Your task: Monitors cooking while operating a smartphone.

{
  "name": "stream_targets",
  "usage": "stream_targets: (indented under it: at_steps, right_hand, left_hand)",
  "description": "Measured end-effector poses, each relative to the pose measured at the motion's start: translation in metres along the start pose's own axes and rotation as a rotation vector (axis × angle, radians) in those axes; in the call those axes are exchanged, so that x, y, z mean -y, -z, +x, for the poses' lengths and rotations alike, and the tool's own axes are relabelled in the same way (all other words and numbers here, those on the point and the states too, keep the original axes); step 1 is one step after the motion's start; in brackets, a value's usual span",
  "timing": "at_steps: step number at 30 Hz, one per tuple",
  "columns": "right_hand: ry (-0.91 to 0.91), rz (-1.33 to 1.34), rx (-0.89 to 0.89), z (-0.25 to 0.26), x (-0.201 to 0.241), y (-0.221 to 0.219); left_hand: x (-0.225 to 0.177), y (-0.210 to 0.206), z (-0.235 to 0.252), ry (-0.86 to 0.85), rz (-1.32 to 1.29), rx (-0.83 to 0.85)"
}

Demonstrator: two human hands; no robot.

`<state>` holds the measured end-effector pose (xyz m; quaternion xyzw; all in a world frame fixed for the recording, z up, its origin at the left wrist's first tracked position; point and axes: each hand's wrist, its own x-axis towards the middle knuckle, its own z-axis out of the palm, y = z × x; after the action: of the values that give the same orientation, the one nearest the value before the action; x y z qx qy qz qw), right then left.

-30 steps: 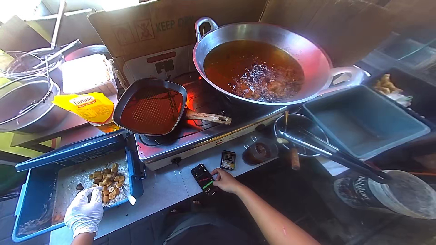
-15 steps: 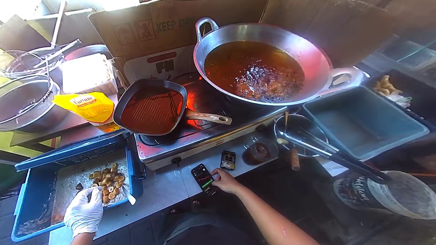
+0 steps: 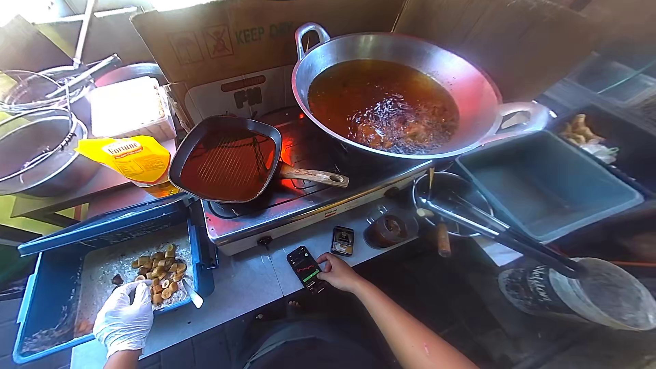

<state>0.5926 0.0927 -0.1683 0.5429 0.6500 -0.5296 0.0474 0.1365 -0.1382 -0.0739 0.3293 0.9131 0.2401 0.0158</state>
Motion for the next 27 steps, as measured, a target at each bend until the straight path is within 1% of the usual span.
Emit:
stream_targets:
  at_steps: [4, 8, 15, 27]
  right_hand:
    - [-0.001, -0.009, -0.001, 0.0001, -0.0004, 0.0]
    - [-0.007, -0.009, 0.0, 0.001, -0.0015, -0.0002]
    - [-0.003, -0.01, 0.0, 0.0017, -0.0027, -0.0012]
    - [-0.007, 0.001, -0.019, 0.0005, -0.0005, -0.002]
  left_hand:
    - [-0.0005, 0.0003, 0.0005, 0.016, 0.002, 0.01]
    - [-0.0007, -0.001, 0.0001, -0.01, -0.004, -0.015]
    - [0.0005, -0.002, 0.0002, 0.004, 0.004, -0.017]
    - [0.0001, -0.001, -0.0007, -0.022, -0.016, -0.02]
